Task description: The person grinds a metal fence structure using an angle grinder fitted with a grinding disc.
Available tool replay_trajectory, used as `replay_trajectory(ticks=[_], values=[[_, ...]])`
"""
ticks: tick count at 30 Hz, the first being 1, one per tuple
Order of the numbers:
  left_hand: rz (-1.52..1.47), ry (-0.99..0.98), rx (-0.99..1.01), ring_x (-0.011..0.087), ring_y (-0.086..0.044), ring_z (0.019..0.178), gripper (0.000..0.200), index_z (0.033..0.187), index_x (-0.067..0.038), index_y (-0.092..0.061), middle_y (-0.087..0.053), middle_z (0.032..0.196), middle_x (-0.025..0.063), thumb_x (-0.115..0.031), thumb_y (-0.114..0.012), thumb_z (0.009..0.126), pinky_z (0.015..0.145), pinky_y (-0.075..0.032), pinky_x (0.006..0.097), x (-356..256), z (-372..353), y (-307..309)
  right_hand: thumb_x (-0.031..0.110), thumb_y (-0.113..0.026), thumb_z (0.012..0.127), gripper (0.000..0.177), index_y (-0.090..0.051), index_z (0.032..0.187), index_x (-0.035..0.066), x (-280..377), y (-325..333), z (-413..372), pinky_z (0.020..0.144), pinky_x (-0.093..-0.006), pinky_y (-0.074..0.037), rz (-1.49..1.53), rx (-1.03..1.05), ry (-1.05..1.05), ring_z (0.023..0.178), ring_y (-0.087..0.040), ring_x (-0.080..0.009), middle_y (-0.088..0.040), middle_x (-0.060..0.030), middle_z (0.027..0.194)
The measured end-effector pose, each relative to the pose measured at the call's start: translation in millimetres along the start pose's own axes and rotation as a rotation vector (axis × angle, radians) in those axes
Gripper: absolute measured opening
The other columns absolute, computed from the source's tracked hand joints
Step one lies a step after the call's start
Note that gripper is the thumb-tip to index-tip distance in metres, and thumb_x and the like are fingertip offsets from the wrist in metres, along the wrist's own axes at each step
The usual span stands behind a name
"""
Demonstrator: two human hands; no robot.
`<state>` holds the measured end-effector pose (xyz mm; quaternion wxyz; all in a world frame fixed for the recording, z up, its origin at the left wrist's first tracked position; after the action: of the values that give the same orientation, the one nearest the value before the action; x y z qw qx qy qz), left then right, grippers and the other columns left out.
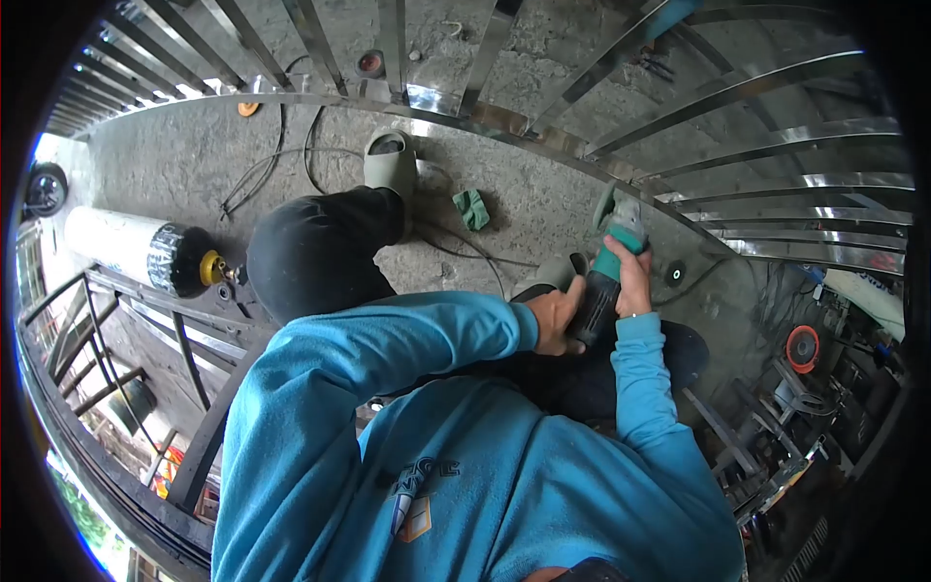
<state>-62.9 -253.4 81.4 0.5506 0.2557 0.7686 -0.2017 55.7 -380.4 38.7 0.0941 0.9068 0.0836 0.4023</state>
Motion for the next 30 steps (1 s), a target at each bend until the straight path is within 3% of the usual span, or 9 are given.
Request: replay_trajectory(ticks=[3, 6, 10, 13, 17, 20, 21, 25, 30], values=[[-0.304, 0.195, -0.128, 0.0374, -0.052, 0.127, 0.117, 0.142, 0.015, -0.013, -0.051, 0.131, 0.0332, -0.062, -0.072, 0.077, 0.105, -0.041, 0.0412, 8, 9, -4, 0.019, -0.084, 0.073, 0.076, -0.038, 0.132, 0.003, 25, -13, 11, 0.075, -0.0392, -0.056, -0.268, 0.028, 0.235, 0.094, -0.065, -0.0304, -0.060, -0.0148, 0.112], [-0.905, 0.470, -0.386, 0.0336, -0.048, 0.130, 0.120, 0.146, 0.016, -0.012, -0.045, 0.139, 0.0323, -0.074, -0.059, 0.081, 0.107, -0.040, 0.0402, 43, 28, -3, 0.027, -0.088, 0.069, 0.090, -0.033, 0.138, 0.005, 44, -38, 29, 0.086, -0.0415, -0.052, -0.618, 0.077, 0.469, 0.103, -0.064, -0.0351, -0.059, -0.0198, 0.120], [-1.325, 0.178, -0.493, 0.0267, -0.040, 0.137, 0.096, 0.152, 0.004, -0.024, -0.037, 0.152, 0.0177, -0.074, -0.022, 0.096, 0.114, -0.029, 0.0368, 73, 72, 14, 0.038, -0.087, 0.067, 0.102, -0.027, 0.144, 0.012, 61, -96, 26, 0.094, -0.0443, -0.049, -0.776, 0.244, 0.521, 0.111, -0.062, -0.0416, -0.061, -0.0266, 0.122], [-1.167, 0.127, -0.825, 0.0386, -0.037, 0.140, 0.123, 0.143, 0.016, -0.034, -0.041, 0.145, 0.0337, -0.089, -0.016, 0.082, 0.115, -0.027, 0.0390, 79, 62, 56, 0.040, -0.085, 0.069, 0.098, -0.027, 0.143, 0.011, 67, -133, 25, 0.093, -0.0469, -0.050, -0.873, 0.280, 0.541, 0.110, -0.062, -0.0446, -0.059, -0.0290, 0.122], [-1.118, 0.263, -1.031, 0.0399, -0.037, 0.140, 0.133, 0.140, 0.020, -0.034, -0.043, 0.143, 0.0339, -0.094, -0.014, 0.076, 0.115, -0.026, 0.0393, 112, 69, 72, 0.040, -0.082, 0.070, 0.098, -0.025, 0.143, 0.009, 70, -164, 33, 0.093, -0.0483, -0.049, -0.924, 0.319, 0.612, 0.111, -0.061, -0.0453, -0.058, -0.0299, 0.124], [-1.165, 0.202, -0.942, 0.0289, -0.034, 0.141, 0.110, 0.150, 0.006, -0.030, -0.038, 0.151, 0.0226, -0.084, -0.016, 0.088, 0.116, -0.023, 0.0346, 84, 46, 91, 0.041, -0.081, 0.071, 0.098, -0.023, 0.144, 0.009, 66, -172, 37, 0.093, -0.0486, -0.049, -0.950, 0.281, 0.506, 0.111, -0.060, -0.0455, -0.057, -0.0307, 0.125], [-1.113, 0.428, -0.981, 0.0422, -0.041, 0.137, 0.134, 0.137, 0.022, -0.038, -0.046, 0.140, 0.0348, -0.095, -0.013, 0.075, 0.115, -0.028, 0.0407, 91, 42, 91, 0.042, -0.080, 0.072, 0.097, -0.022, 0.144, 0.008, 66, -174, 36, 0.093, -0.0496, -0.049, -0.957, 0.282, 0.489, 0.110, -0.060, -0.0471, -0.057, -0.0317, 0.123], [-1.072, 0.514, -0.921, 0.0367, -0.040, 0.138, 0.123, 0.142, 0.011, -0.043, -0.046, 0.143, 0.0295, -0.091, -0.013, 0.080, 0.113, -0.028, 0.0382, 87, 32, 96, 0.042, -0.079, 0.073, 0.096, -0.023, 0.143, 0.007, 63, -176, 38, 0.091, -0.0504, -0.050, -0.944, 0.258, 0.551, 0.107, -0.061, -0.0487, -0.059, -0.0328, 0.120], [-0.998, 0.636, -0.962, 0.0451, -0.044, 0.134, 0.134, 0.127, 0.022, -0.051, -0.050, 0.133, 0.0390, -0.095, -0.014, 0.074, 0.113, -0.029, 0.0423, 88, 25, 100, 0.046, -0.084, 0.070, 0.101, -0.026, 0.139, 0.000, 61, -176, 42, 0.090, -0.0462, -0.051, -0.906, 0.245, 0.510, 0.110, -0.061, -0.0440, -0.055, -0.0289, 0.125]])
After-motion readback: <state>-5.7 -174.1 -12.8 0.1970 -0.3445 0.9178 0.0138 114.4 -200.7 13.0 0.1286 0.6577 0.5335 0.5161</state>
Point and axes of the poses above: each hand's wrist, its own z-axis towards the middle knuckle, its own y-axis out of the back of the hand, x = y × z, the point moved 7 cm from there along z, towards the middle knuckle
